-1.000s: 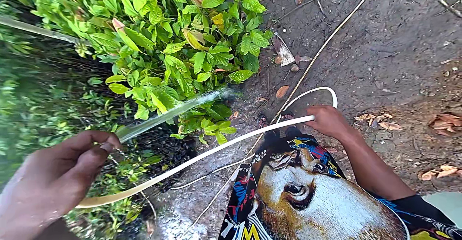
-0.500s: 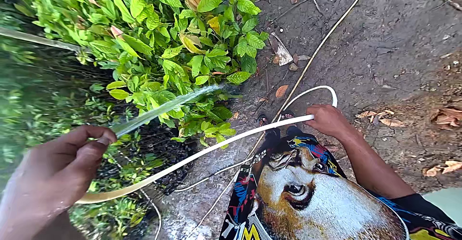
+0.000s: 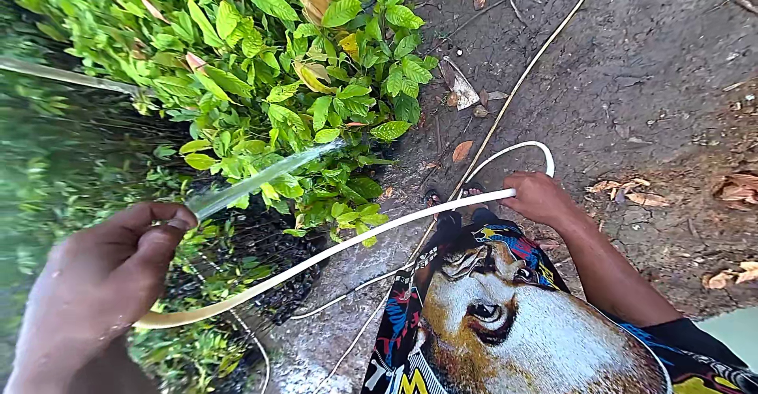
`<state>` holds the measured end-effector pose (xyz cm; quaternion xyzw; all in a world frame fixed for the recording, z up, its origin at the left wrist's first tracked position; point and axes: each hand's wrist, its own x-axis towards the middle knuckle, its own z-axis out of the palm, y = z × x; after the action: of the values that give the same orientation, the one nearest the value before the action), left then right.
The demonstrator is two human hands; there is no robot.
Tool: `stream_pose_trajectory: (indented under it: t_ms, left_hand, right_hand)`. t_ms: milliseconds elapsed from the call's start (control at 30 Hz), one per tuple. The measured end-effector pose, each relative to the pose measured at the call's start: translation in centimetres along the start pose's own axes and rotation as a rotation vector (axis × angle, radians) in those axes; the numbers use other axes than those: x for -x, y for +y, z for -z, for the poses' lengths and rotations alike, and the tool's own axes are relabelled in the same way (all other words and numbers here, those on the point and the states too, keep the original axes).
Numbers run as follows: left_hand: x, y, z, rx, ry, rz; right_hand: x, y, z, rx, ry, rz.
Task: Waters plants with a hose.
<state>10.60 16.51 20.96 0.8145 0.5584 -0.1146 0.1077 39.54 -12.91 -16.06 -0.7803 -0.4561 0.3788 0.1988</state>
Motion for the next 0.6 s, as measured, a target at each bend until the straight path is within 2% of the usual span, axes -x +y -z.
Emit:
stream_pose_trajectory:
  t_ms: [200,367,600]
  left_hand:
    - [-0.3,-0.8,0.0,-0.018,0.005,-0.02]
    - [-0.9,-2.5,-1.0,0.022,-0.011,-0.115]
    - [-0.9,-1.6,-0.9,0.019,0.009,-0.105]
  right_hand:
    - [0.4,-0.1,-0.2,-0.014,-0.003,-0.006]
    - [0.6,0.3,-0.5,-0.015,0.001,0.014]
    - [1.0,1.1,-0.5,-0.03,0.03,0.016]
